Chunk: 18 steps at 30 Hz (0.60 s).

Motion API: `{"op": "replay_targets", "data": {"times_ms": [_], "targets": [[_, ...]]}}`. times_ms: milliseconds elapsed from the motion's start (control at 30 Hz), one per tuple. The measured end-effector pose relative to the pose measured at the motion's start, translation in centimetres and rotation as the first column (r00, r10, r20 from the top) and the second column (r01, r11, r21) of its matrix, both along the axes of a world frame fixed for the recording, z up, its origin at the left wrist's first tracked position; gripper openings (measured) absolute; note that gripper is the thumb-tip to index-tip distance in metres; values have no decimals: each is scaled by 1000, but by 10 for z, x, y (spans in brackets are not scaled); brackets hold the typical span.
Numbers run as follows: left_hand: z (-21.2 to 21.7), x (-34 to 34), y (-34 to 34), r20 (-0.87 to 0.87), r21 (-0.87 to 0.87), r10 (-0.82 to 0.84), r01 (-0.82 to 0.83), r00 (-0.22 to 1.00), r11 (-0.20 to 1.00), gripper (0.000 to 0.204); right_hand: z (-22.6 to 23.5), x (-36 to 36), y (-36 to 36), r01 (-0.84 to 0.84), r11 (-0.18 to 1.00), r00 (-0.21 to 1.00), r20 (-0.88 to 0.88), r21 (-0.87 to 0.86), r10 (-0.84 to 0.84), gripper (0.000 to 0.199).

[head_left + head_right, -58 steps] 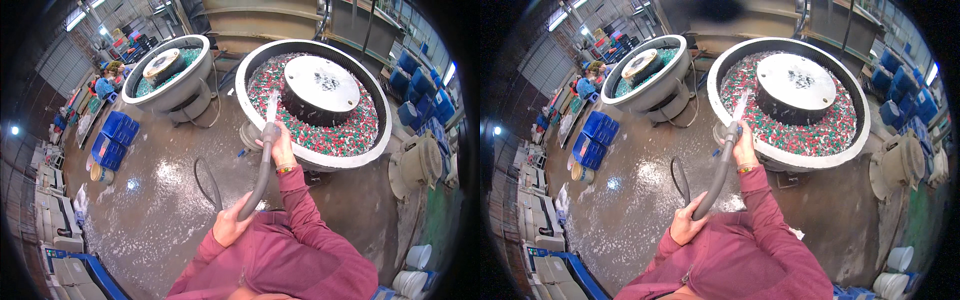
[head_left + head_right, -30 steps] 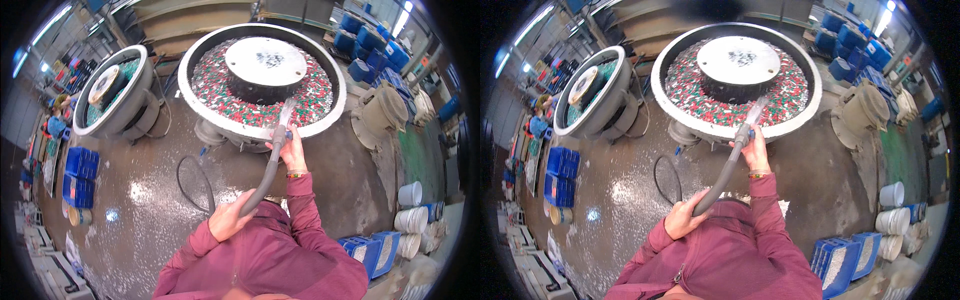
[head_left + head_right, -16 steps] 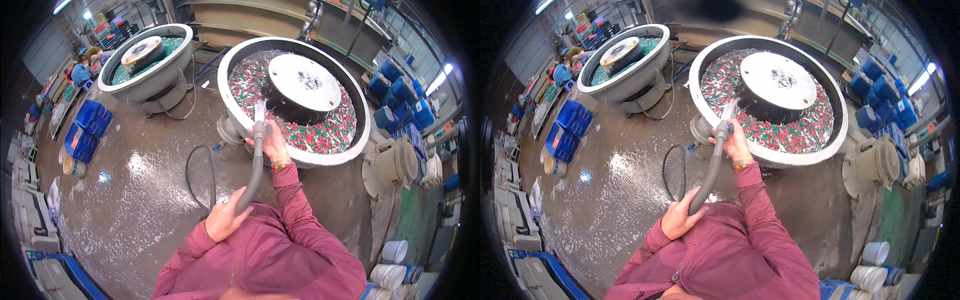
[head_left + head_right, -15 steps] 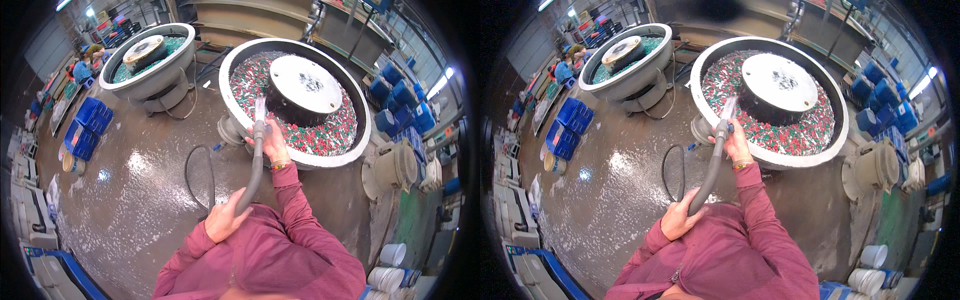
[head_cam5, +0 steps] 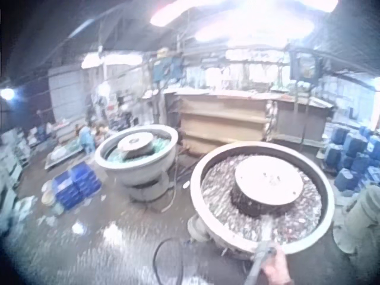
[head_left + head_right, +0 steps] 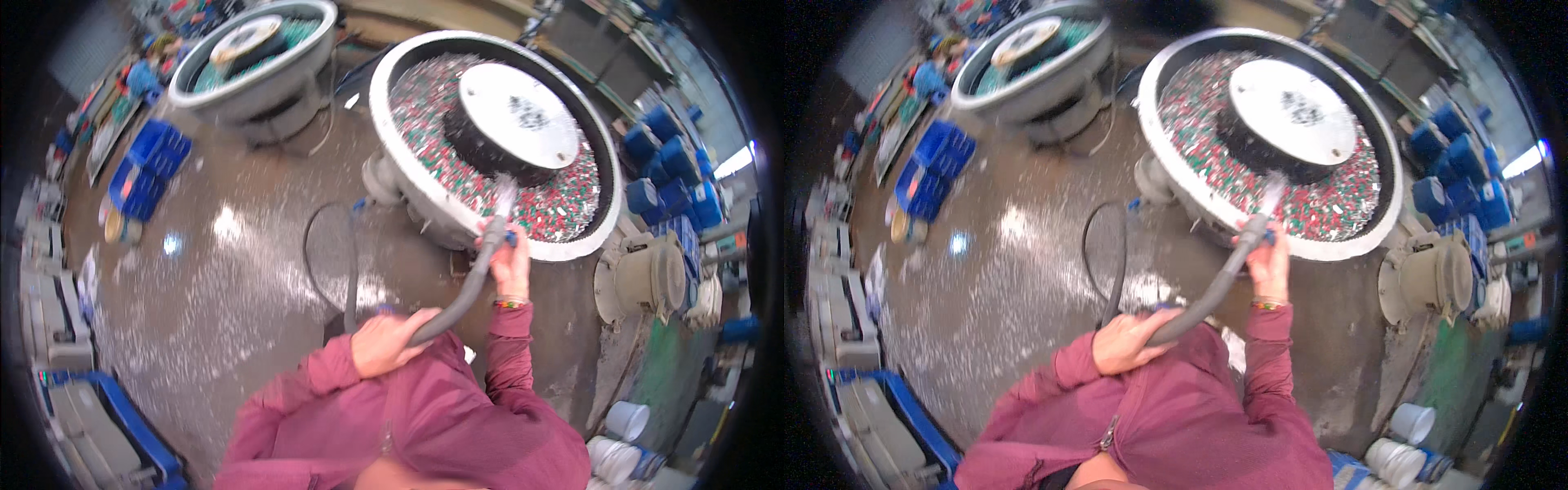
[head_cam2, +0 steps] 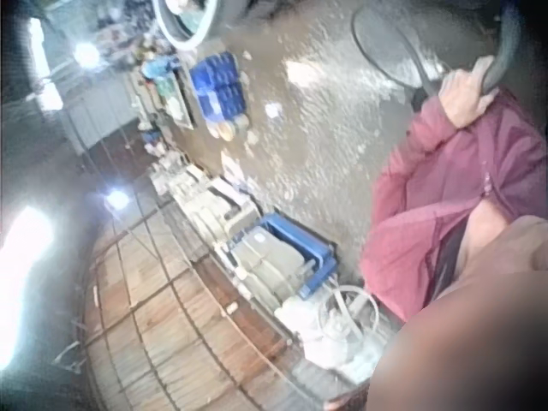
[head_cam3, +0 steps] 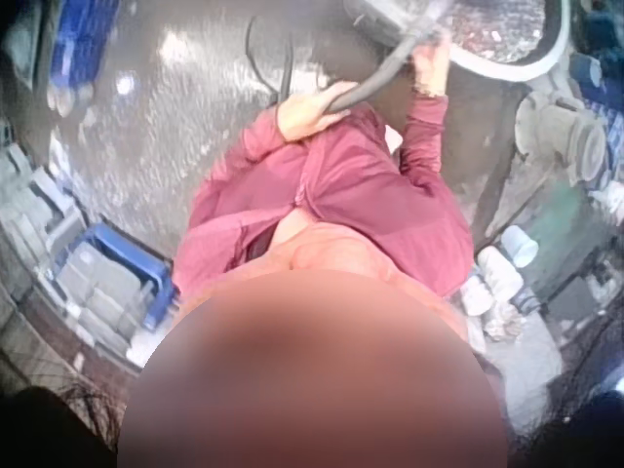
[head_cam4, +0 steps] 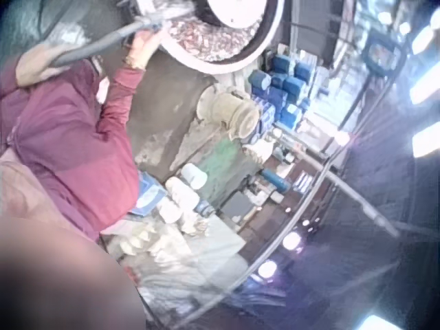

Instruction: The person uses a hose to spray water into a rotating tumbler filled with red and green plastic pellets, then rinses the surrounding floor. The person moves around the machine, directing the water stream over the pellets and the floor area.

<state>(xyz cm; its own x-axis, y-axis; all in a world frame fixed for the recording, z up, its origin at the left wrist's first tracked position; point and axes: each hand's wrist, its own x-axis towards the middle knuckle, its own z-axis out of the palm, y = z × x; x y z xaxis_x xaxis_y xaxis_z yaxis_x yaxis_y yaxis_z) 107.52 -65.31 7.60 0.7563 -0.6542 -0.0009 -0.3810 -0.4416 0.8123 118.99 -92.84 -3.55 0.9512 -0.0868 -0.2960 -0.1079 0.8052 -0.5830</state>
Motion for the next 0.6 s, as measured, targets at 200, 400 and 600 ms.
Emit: {"op": "replay_targets", "data": {"times_ms": [200,400,600], "targets": [[-8,-6,-9,-48,91,-56,60,997,994,54,0,-12,-15,8,997,987,-162,81,5,41],[-7,-11,-2,-36,156,205,-197,978,968,44,-9,34,32,-219,958,950,-183,186,253,40],[-8,-23,9,-54,181,355,-341,933,923,42,22,68,72,-397,898,909,-52,190,413,40]]}}
